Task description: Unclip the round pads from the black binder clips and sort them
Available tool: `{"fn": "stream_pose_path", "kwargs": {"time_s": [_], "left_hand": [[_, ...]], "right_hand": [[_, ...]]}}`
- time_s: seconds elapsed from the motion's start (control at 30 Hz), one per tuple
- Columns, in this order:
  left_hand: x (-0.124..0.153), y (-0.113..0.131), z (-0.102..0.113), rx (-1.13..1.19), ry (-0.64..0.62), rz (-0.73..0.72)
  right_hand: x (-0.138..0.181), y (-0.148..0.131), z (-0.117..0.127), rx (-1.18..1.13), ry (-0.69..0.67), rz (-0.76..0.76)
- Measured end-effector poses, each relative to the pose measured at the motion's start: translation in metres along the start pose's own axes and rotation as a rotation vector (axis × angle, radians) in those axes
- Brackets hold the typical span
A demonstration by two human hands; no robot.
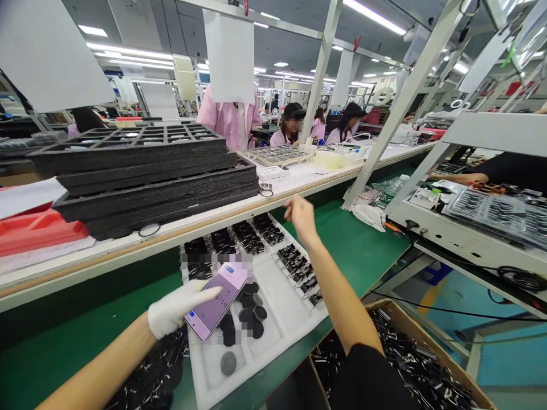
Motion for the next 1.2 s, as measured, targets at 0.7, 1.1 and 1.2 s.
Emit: {"fn": "stream_pose_path", "kwargs": {"time_s": [0.7, 1.1, 1.2], "left_hand": [[0.197, -0.085, 0.072, 0.148, 0.417, -0.124], [0.224, -0.171, -0.032, 1.047, 0.636, -0.193], [0.227, -0.201, -0.079, 1.051, 0.469, -0.113]], "right_hand": [[0.428, -0.005, -0.188, 0.350, -0.616, 0.176], [0.564, 0.042, -0.167, -0.593, -1.131, -0.613], [0.612, 0.061, -0.139, -0.825, -1.348, -0.985]]}}
Point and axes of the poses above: each hand's wrist, its own x-axis away from the middle knuckle, its own z-axis out of the back of the hand, y = z × x, the point moved 9 cm from there along -x, towards the middle knuckle, and after that the axes turned 5 degrees about -x, right-handed, at the moved point
